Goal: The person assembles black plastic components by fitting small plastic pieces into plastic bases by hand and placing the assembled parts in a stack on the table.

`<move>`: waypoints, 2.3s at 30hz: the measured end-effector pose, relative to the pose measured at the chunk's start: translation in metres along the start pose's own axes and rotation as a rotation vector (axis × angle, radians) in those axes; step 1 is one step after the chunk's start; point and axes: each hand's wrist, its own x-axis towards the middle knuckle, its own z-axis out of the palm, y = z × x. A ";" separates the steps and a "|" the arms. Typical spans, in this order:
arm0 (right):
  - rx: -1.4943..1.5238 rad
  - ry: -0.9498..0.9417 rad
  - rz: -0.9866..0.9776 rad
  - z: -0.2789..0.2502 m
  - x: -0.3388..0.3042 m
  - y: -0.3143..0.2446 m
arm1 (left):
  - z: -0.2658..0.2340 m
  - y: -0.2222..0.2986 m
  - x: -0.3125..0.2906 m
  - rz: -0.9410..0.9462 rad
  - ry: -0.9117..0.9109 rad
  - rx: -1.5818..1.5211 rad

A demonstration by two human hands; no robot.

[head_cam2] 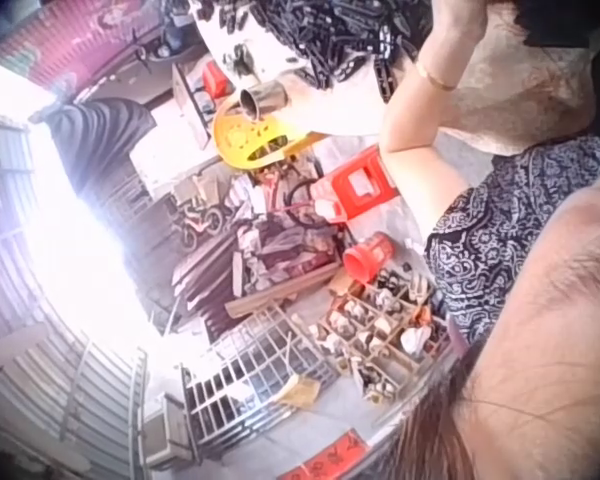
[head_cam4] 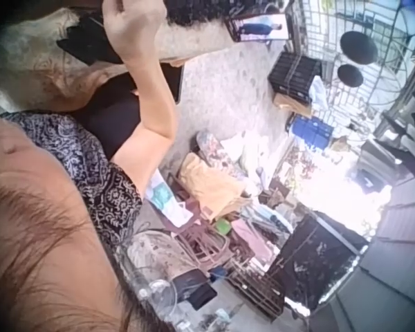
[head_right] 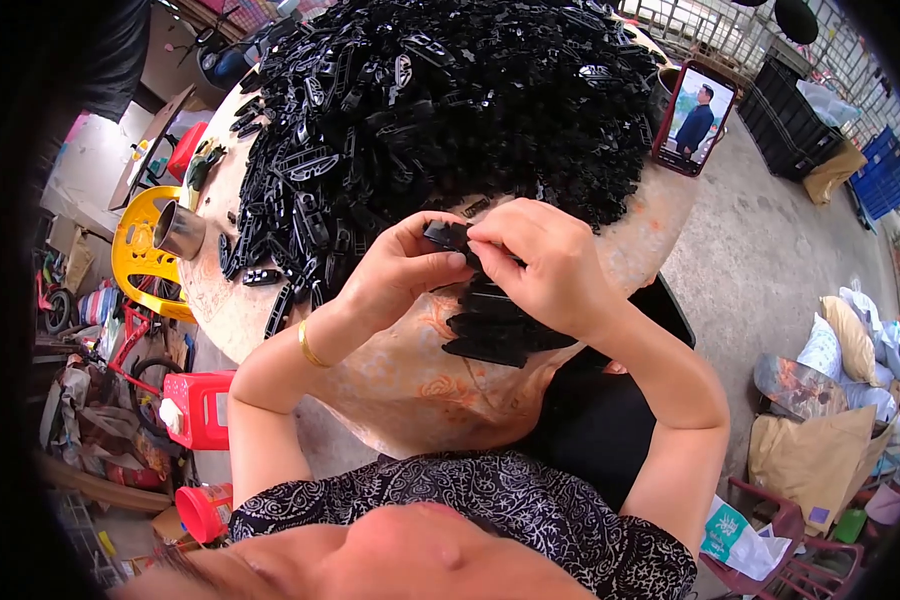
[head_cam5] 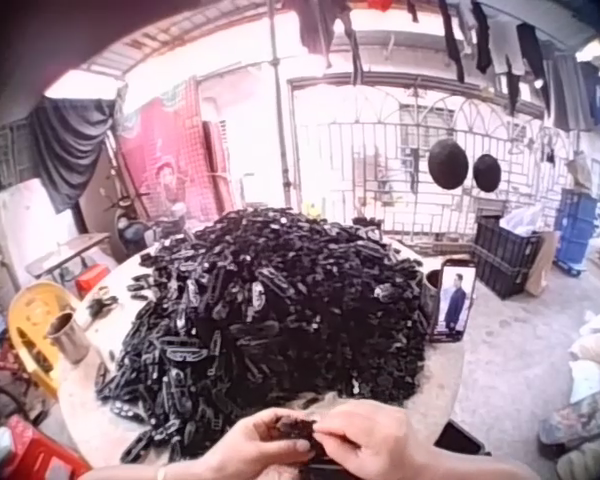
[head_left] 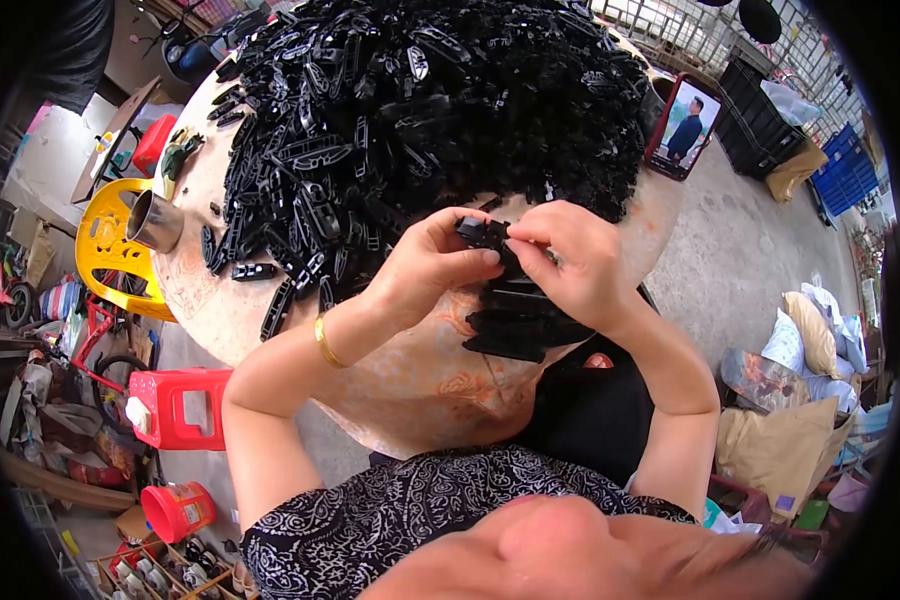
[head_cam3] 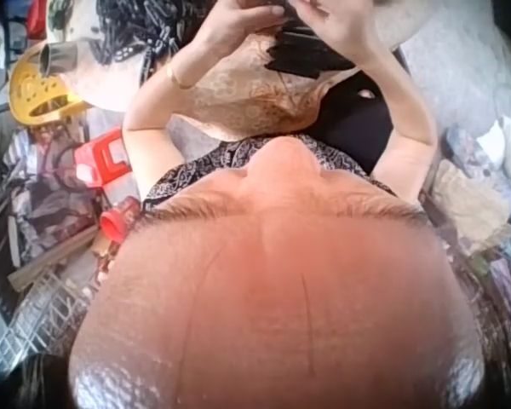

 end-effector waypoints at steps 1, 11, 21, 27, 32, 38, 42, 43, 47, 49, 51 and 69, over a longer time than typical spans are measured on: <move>-0.052 0.013 -0.076 0.000 -0.001 0.000 | 0.001 0.001 0.000 -0.004 0.016 -0.001; -0.199 -0.017 -0.146 0.003 -0.003 -0.007 | 0.000 -0.003 -0.003 0.057 0.076 -0.031; -0.009 -0.103 -0.219 -0.008 -0.001 -0.002 | -0.008 0.011 -0.003 -0.191 -0.188 -0.069; -0.137 -0.168 -0.328 -0.010 -0.002 0.000 | -0.006 0.018 -0.007 -0.246 -0.159 0.105; -0.181 -0.192 -0.358 -0.009 -0.002 0.000 | -0.001 0.025 -0.011 -0.229 -0.188 0.320; 0.046 -0.250 0.177 -0.013 -0.006 -0.015 | 0.009 0.011 -0.022 0.308 -0.102 0.977; 0.091 -0.274 0.259 -0.012 -0.012 -0.015 | 0.011 0.000 -0.024 0.524 -0.085 1.126; 0.068 -0.259 0.252 -0.012 -0.014 -0.014 | 0.012 -0.002 -0.025 0.535 -0.075 1.121; 0.066 -0.297 0.234 -0.013 -0.015 -0.005 | 0.012 -0.005 -0.028 0.534 -0.096 1.186; 0.234 -0.508 0.310 -0.024 -0.005 0.007 | 0.017 -0.005 -0.030 0.513 -0.118 1.270; 0.364 -0.472 0.527 -0.030 -0.002 0.023 | 0.016 -0.007 -0.028 0.566 -0.147 1.319; -0.216 -0.152 0.222 -0.009 0.000 0.027 | -0.022 0.052 -0.008 0.468 0.207 1.484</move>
